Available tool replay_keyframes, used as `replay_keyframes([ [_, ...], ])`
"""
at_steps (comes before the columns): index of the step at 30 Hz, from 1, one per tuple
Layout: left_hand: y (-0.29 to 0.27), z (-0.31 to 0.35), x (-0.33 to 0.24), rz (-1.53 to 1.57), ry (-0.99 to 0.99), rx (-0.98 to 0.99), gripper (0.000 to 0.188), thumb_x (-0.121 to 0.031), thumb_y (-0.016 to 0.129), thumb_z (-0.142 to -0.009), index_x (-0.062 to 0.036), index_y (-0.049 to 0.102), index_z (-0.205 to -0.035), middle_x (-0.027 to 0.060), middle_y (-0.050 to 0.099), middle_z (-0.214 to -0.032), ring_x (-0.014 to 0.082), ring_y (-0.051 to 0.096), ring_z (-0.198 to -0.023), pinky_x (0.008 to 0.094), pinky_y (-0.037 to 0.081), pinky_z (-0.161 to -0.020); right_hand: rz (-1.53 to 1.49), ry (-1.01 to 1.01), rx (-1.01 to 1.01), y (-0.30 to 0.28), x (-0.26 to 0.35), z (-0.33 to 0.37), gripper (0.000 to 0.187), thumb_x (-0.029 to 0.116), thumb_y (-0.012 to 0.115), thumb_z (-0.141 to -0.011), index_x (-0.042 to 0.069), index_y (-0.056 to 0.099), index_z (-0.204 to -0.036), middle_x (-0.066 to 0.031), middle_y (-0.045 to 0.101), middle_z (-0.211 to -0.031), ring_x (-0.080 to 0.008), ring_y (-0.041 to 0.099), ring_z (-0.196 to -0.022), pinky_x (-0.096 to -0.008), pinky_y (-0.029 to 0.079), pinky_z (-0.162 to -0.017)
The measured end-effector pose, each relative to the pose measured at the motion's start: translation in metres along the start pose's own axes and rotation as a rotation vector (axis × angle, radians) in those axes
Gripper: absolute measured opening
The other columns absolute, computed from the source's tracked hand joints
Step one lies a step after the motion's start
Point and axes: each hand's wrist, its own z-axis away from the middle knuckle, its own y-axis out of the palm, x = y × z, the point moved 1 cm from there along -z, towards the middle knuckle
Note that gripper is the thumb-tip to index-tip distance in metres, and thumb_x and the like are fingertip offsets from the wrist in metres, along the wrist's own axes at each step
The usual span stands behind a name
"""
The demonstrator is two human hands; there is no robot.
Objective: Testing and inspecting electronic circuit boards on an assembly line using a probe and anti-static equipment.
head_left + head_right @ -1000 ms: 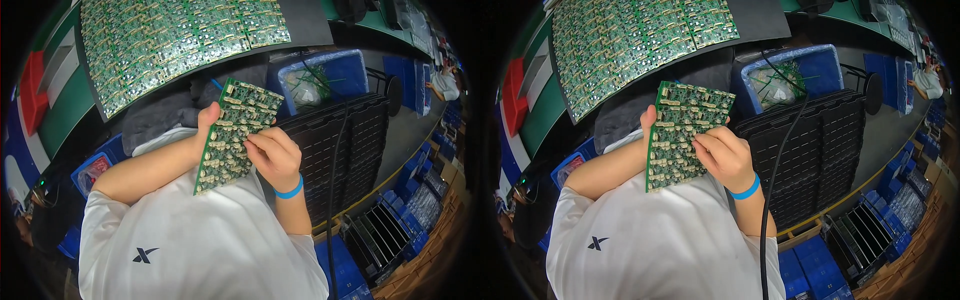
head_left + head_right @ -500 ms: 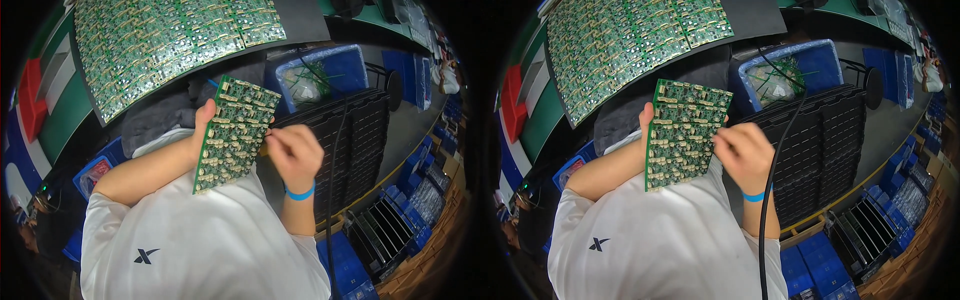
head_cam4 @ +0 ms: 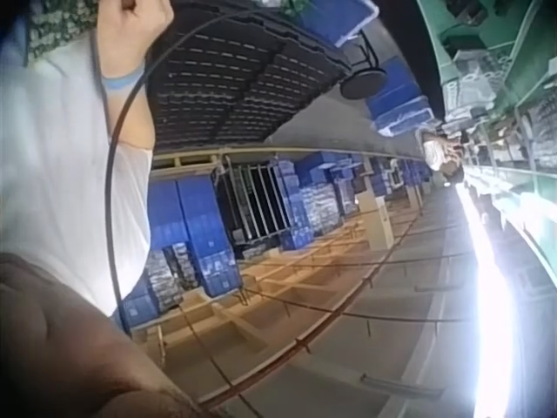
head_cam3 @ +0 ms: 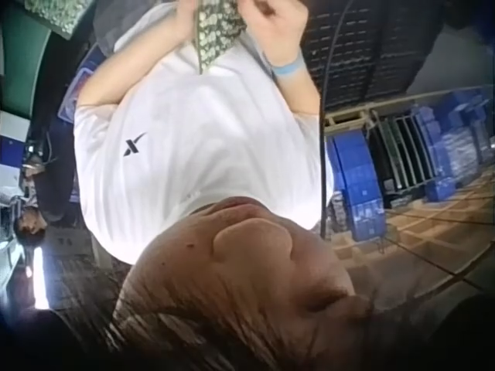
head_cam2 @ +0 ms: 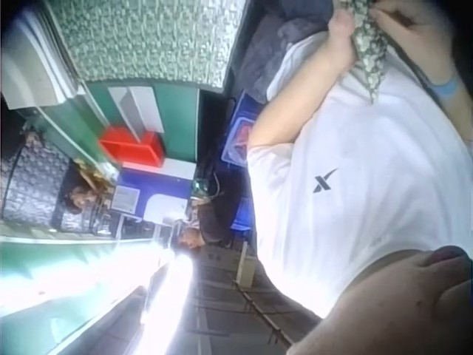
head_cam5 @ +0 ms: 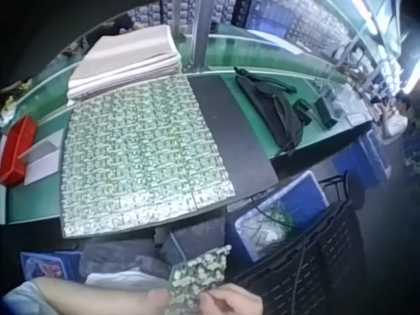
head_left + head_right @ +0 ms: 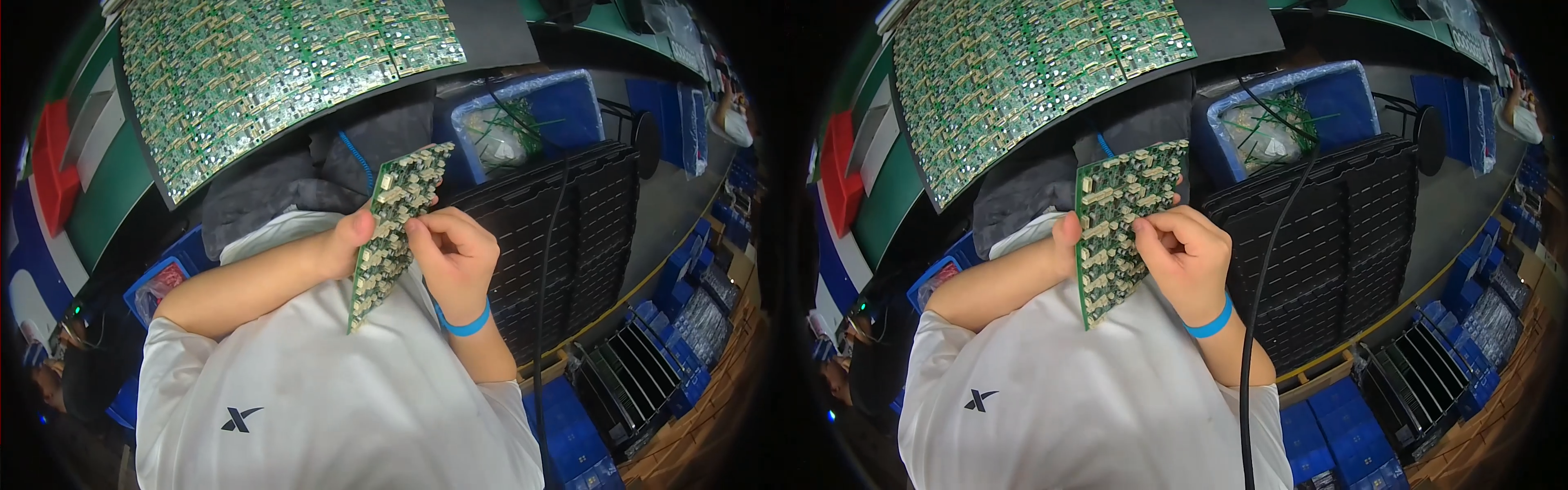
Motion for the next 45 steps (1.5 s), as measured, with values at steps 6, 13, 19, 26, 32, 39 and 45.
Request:
replay_keyframes([
  [6,0.005,0.001,-0.004,-0.007,-0.039,-0.043,0.127,-0.087,0.074,-0.061,-0.0072,0.038,-0.153,0.0092,0.053,-0.143,0.0208,0.051,-0.132,0.0395,0.041,-0.112,-0.151,0.297,-0.01,0.0,0.005,0.003,0.003,-0.004,0.074,-0.089,-0.006,0.072,-0.088,0.0003,0.068,-0.076,-0.0009,0.056,-0.066,-0.0171,0.043,-0.059],
  [13,0.005,-0.004,-0.006,-0.019,-0.034,0.009,0.127,-0.088,0.071,-0.064,-0.0059,0.036,-0.154,0.01,0.053,-0.143,0.0214,0.054,-0.13,0.0387,0.042,-0.112,-0.153,0.277,-0.057,0.003,0.0,0.004,0.004,-0.004,0.074,-0.088,-0.006,0.071,-0.086,0.0019,0.067,-0.075,0.0,0.056,-0.065,-0.0165,0.042,-0.059],
  [19,0.001,-0.002,-0.002,0.015,-0.039,0.029,0.122,-0.086,0.07,-0.067,-0.0065,0.037,-0.154,0.009,0.055,-0.141,0.0204,0.055,-0.128,0.0379,0.043,-0.11,-0.184,0.271,-0.07,0.003,-0.006,0.002,0.007,-0.004,0.074,-0.084,-0.005,0.069,-0.08,0.0016,0.064,-0.07,-0.0016,0.056,-0.062,-0.0192,0.044,-0.057],
  [26,0.001,-0.004,-0.005,0.006,-0.003,0.006,0.121,-0.087,0.068,-0.068,-0.007,0.038,-0.154,0.0085,0.055,-0.141,0.0202,0.054,-0.128,0.0376,0.043,-0.109,-0.162,0.282,-0.088,0.001,-0.008,0.0,0.009,-0.003,0.075,-0.085,-0.005,0.068,-0.079,0.0025,0.063,-0.069,-0.0009,0.053,-0.061,-0.0188,0.042,-0.056],
  [32,0.001,-0.004,-0.006,0.0,-0.01,-0.005,0.122,-0.088,0.068,-0.067,-0.0067,0.038,-0.153,0.0092,0.053,-0.142,0.0211,0.053,-0.13,0.0388,0.042,-0.111,-0.191,0.291,0.013,0.001,-0.012,0.001,0.005,-0.003,0.072,-0.091,-0.006,0.071,-0.087,0.0021,0.067,-0.076,0.0001,0.055,-0.066,-0.0157,0.042,-0.061],
  [39,-0.005,-0.006,0.001,0.037,-0.009,0.002,0.121,-0.089,0.066,-0.068,-0.006,0.039,-0.152,0.009,0.054,-0.142,0.0211,0.054,-0.129,0.038,0.042,-0.111,-0.199,0.302,-0.006,0.0,-0.008,0.0,0.003,-0.003,0.073,-0.09,-0.005,0.072,-0.088,0.0021,0.068,-0.076,-0.0009,0.055,-0.066,-0.016,0.042,-0.062],
  [45,-0.004,-0.005,-0.006,-0.049,0.086,-0.055,0.124,-0.091,0.062,-0.069,-0.0054,0.037,-0.155,0.0088,0.054,-0.144,0.0197,0.052,-0.131,0.0379,0.044,-0.108,0.051,0.152,-0.448,-0.041,-0.015,-0.028,0.008,0.002,0.076,-0.088,-0.003,0.072,-0.093,0.0016,0.065,-0.075,-0.0032,0.056,-0.065,-0.0187,0.044,-0.059],
])
